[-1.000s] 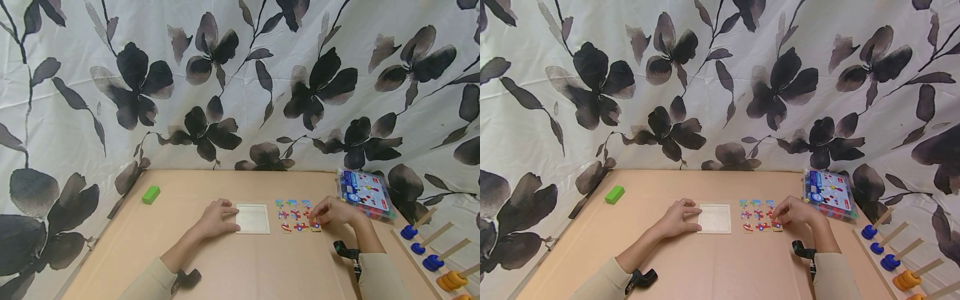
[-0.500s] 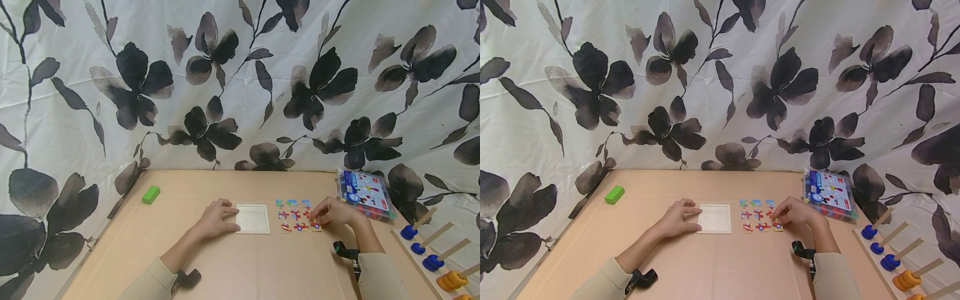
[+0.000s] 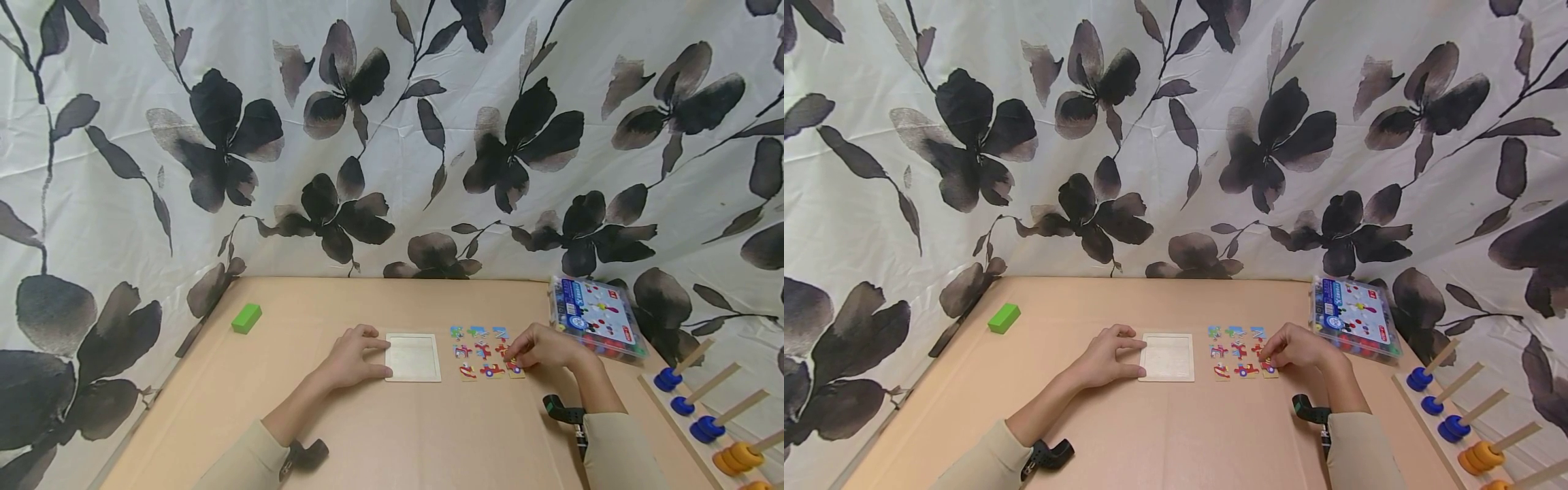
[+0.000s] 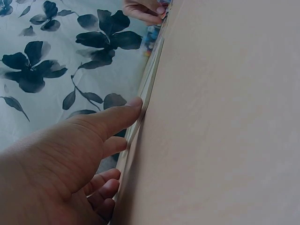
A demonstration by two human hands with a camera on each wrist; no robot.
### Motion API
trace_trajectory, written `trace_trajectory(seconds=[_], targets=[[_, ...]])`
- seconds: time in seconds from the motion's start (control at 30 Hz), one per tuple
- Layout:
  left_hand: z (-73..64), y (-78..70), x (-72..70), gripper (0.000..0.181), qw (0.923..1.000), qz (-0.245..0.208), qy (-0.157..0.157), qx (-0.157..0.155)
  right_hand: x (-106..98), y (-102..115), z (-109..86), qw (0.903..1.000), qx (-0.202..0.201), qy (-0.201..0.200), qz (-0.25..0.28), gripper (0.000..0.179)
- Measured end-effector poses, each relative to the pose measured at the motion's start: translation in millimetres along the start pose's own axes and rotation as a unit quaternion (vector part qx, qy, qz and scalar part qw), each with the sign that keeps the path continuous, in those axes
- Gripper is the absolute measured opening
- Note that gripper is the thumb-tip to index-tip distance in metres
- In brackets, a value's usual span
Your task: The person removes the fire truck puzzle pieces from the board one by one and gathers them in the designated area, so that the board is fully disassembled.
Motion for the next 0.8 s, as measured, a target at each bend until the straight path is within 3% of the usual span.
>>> trace_trajectory(seconds=[0.5, 0.8], targets=[[1.5, 2.2, 1.1, 0.056, 1.0000, 0.005, -0.004, 0.001, -2.0, -3.7, 4.2, 0.9996, -0.020, -0.018, -0.011, 0.017], [0.8, 0.9, 0.1, 0.062, 0.9999, 0.004, -0.007, 0.008, -8.5, 4.9, 7.2, 0.9960, -0.020, -0.082, -0.030, 0.016]])
Point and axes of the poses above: each hand's wrist, its own z-axis towards the middle knuckle, its own x-axis out of the palm, y = z × x, the point moved 7 cm from there along z, towards the middle knuckle, and after that the axes turned 6 degrees about -y, right-handed, at the moved point
